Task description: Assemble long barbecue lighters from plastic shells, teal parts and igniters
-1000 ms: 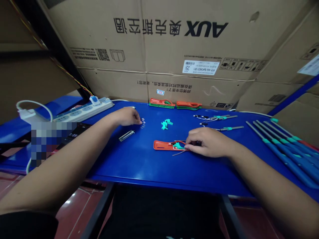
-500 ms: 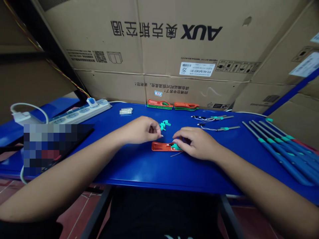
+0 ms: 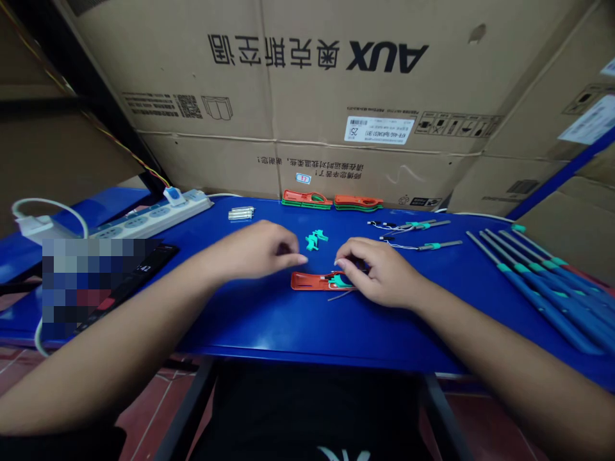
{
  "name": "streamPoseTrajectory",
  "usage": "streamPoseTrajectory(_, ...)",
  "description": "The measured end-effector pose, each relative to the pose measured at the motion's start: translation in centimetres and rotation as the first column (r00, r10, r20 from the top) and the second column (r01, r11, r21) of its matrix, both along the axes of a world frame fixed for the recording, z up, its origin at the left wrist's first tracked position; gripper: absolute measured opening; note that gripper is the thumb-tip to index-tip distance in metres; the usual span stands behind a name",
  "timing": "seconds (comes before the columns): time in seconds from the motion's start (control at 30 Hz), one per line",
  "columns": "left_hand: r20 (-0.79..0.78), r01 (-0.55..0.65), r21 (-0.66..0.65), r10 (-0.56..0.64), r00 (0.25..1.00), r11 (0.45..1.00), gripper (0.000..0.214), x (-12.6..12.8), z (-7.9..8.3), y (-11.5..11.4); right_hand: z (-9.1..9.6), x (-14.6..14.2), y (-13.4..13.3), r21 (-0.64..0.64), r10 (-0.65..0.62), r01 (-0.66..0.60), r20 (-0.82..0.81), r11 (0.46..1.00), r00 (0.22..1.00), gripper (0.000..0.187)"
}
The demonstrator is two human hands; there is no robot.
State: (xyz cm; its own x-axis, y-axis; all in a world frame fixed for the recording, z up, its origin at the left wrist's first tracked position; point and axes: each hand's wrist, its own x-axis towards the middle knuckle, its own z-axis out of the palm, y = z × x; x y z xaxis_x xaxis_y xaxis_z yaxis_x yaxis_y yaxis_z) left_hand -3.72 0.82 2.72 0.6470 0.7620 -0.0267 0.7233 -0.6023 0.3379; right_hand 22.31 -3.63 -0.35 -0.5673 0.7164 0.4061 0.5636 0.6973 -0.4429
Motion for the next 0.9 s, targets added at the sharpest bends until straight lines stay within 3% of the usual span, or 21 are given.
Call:
streamPoseTrajectory(0.07,-0.301,-0.254,0.098,0.272,0.914,0.962,0.041,-1.8,0.8,1.1,0.2,0.8,0.2,0.037,-0.036,0.035,0.023,0.999,0.999,0.009)
streamPoseTrajectory(0.1,-0.423,-0.308,0.075,0.310,0.852,0.948,0.044,-2.6,1.1,1.7,0.3,1.1,0.3,0.052,-0.058,0.056,0.023,0.997,0.998,0.009)
streamPoseTrajectory(0.17,-0.558,-0.314,-0.004,0.259,0.789,0.949,0.039,-3.8,1.3,2.7,0.3,1.7,0.5,0.062,-0.095,0.094,0.011,0.994,0.995,0.010)
streamPoseTrajectory(0.23,-0.576,-0.280,-0.089,0.179,0.797,0.956,0.027,-4.2,1.2,3.2,0.3,2.0,0.6,0.052,-0.112,0.111,0.019,0.992,0.993,0.011)
streamPoseTrajectory(0.37,-0.328,-0.041,-0.199,-0.028,0.944,0.979,0.019,-3.2,0.7,2.6,0.1,1.7,0.5,0.026,-0.123,0.121,0.087,0.992,0.989,0.013)
streamPoseTrajectory(0.43,-0.133,0.124,-0.105,-0.137,0.982,0.987,0.019,-1.9,0.3,1.6,0.0,1.3,0.4,0.017,-0.107,0.106,0.115,0.994,0.988,0.013)
streamPoseTrajectory(0.5,0.020,0.210,0.013,-0.210,0.977,0.978,0.016,-0.4,-0.2,0.4,-0.1,0.9,0.3,0.018,-0.075,0.074,0.139,0.997,0.987,0.013)
streamPoseTrajectory(0.67,0.245,0.245,0.151,-0.277,0.929,0.958,0.021,2.2,-1.7,-1.8,-0.4,0.0,-0.3,0.052,-0.015,0.007,0.168,0.999,0.986,0.014)
streamPoseTrajectory(0.9,0.279,0.256,0.162,-0.293,0.915,0.953,0.020,2.3,-2.4,-1.8,-0.4,-0.4,-0.7,0.075,0.028,-0.040,0.155,0.996,0.988,0.018)
